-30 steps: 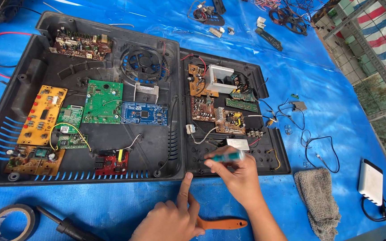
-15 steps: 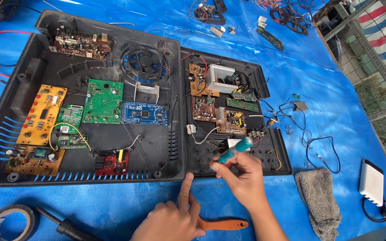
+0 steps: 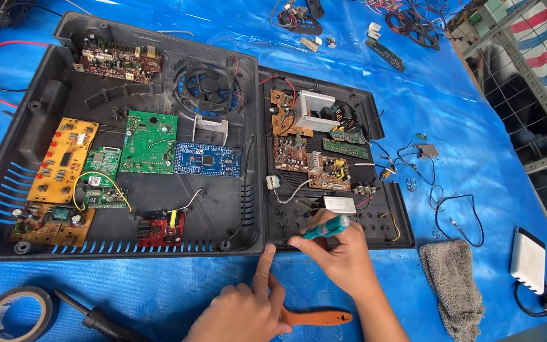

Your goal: The person uses a test pen to probe points on the circuit boards inside an open electronic device. They repeatedly touch the pen to various components while a multimeter is connected to the device.

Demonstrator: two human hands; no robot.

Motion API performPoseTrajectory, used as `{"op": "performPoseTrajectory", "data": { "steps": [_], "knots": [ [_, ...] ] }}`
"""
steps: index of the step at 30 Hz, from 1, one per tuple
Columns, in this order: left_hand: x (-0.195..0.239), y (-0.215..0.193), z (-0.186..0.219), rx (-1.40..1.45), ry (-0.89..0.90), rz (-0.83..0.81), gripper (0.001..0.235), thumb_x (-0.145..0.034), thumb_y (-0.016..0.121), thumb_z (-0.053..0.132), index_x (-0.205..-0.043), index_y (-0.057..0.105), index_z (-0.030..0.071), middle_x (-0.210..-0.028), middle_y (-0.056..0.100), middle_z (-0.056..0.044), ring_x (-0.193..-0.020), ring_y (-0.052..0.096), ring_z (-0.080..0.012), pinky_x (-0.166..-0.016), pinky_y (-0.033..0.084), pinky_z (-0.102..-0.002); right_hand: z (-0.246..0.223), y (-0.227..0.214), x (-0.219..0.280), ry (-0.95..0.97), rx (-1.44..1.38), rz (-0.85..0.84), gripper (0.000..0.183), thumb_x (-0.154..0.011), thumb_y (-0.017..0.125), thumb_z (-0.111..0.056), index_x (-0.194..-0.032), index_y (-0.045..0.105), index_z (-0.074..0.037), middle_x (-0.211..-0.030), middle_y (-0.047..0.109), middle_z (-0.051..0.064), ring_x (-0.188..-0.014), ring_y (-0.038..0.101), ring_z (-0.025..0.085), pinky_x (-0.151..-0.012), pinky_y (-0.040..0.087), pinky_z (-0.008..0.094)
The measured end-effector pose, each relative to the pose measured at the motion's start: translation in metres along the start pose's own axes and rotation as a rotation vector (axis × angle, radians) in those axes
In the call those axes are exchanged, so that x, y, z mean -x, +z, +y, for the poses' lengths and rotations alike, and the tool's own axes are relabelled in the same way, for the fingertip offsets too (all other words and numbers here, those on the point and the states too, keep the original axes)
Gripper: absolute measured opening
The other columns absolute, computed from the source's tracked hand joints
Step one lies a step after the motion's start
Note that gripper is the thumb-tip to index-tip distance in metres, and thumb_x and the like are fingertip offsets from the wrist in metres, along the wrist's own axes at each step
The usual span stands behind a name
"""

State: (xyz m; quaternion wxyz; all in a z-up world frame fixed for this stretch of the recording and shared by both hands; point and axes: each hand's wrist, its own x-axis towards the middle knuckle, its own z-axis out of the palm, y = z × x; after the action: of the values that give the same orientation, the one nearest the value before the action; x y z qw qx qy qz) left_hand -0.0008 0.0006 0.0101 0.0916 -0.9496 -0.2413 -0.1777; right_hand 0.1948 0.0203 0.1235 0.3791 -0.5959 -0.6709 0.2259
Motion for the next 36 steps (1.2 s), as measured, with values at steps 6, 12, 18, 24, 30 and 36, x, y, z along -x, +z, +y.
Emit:
{"op": "performPoseTrajectory", "data": {
  "steps": [6,12,18,24,30,36],
  "knots": [
    [-0.003,-0.01,-0.005,0.011,0.04,-0.097,0.088,-0.092,0.057,0.089,-0.096,0.065,0.001,-0.144,0.039,-0.053,-0.022,0.055,-0.0179,-0.025,0.036,-0.031,0.002,0.0,0.002,-0.107,-0.046,-0.031,0.013,-0.088,0.083,-0.018,-0.085,0.072,-0.011,-0.086,0.076,0.004,-0.077,0.072,0.018,-0.067,0.059,0.035],
    [-0.019,-0.054,-0.018,0.198,0.005,-0.345,0.081,-0.091,0.067,0.084,-0.102,0.065,0.004,-0.154,0.032,-0.048,-0.036,0.07,-0.0318,-0.028,0.048,-0.038,0.003,0.004,0.0,-0.199,0.009,0.03,0.049,-0.083,0.089,-0.02,-0.06,0.046,-0.012,-0.066,0.063,-0.001,-0.066,0.064,0.01,-0.06,0.05,0.03],
    [-0.031,-0.1,-0.028,0.241,0.096,-0.496,0.088,-0.094,0.05,0.089,-0.089,0.065,0.003,-0.153,0.03,-0.049,-0.038,0.055,-0.0243,-0.036,0.039,-0.036,0.001,-0.01,0.003,-0.267,0.086,-0.052,0.043,-0.09,0.084,-0.019,-0.065,0.049,-0.014,-0.059,0.041,-0.004,-0.057,0.048,0.01,-0.061,0.052,0.03],
    [-0.03,-0.107,-0.034,0.324,0.009,-0.47,0.098,-0.087,0.039,0.092,-0.097,0.075,0.002,-0.153,0.034,-0.041,-0.064,0.073,-0.0415,-0.053,0.051,-0.046,-0.027,-0.016,0.009,-0.14,0.024,-0.211,0.018,-0.101,0.067,-0.019,-0.089,0.074,-0.007,-0.119,0.079,0.005,-0.058,0.061,0.011,-0.058,0.051,0.03],
    [-0.018,-0.075,-0.013,0.127,-0.038,-0.232,0.094,-0.095,0.038,0.088,-0.115,0.068,0.0,-0.148,0.045,-0.041,-0.049,0.072,-0.0292,-0.043,0.049,-0.037,-0.027,0.006,0.034,0.016,0.038,0.048,0.02,-0.099,0.072,-0.024,-0.113,0.081,-0.012,-0.058,0.064,0.004,-0.054,0.057,0.008,-0.049,0.041,0.027],
    [0.015,-0.182,-0.001,0.605,-0.046,0.006,0.056,-0.1,0.058,0.055,-0.128,0.054,0.006,-0.117,0.07,-0.018,-0.088,0.067,-0.0518,-0.064,0.05,-0.063,-0.003,0.03,0.036,-0.02,-0.002,0.319,0.029,-0.093,0.083,-0.022,-0.073,0.064,-0.014,-0.048,0.059,-0.002,-0.048,0.042,0.001,-0.049,0.034,0.023]
  ]
}}
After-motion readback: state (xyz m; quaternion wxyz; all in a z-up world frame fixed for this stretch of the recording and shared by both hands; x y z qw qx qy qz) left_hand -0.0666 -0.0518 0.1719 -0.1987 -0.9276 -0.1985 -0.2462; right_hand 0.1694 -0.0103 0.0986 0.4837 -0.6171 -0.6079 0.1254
